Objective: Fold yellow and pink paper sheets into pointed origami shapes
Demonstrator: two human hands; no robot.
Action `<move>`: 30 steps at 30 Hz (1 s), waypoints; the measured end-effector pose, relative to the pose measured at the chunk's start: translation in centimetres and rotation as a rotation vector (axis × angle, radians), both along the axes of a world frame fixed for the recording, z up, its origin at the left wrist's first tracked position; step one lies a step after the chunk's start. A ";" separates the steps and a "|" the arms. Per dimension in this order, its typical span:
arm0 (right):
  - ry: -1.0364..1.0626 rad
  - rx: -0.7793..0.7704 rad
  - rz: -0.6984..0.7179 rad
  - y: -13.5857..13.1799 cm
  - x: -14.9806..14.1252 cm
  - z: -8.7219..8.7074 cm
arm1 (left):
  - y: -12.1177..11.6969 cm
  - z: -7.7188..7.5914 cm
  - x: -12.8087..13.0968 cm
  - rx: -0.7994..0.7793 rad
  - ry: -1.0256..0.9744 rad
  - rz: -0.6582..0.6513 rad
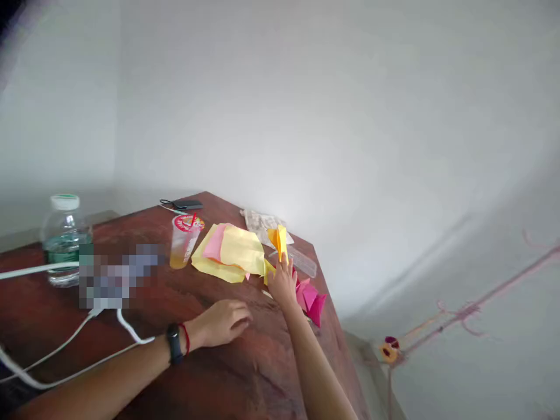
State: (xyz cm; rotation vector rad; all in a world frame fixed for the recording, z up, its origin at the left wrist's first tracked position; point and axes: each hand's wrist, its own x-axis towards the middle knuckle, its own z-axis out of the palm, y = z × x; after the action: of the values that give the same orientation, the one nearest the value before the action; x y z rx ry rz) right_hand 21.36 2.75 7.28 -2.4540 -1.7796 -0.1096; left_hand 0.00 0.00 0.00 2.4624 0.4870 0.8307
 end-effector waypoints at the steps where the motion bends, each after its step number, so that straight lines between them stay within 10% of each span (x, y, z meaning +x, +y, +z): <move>1: 0.003 -0.013 -0.031 0.1 0.3 0.4 | 0.1 -0.2 0.1 -0.004 -0.005 0.005; 19: 0.082 -0.177 0.427 15.4 -2.3 -1.9 | 2.7 -1.4 0.6 -0.496 -0.144 0.023; 30: 0.156 -0.067 0.335 14.3 -2.1 -2.8 | 2.4 -1.3 0.5 -0.470 -0.148 0.020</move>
State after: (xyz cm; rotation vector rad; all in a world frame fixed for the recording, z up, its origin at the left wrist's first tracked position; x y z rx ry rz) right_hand 19.22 17.06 4.49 -2.0982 -2.1182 0.1672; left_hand 0.51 2.37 -1.31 1.9553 0.5786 0.7931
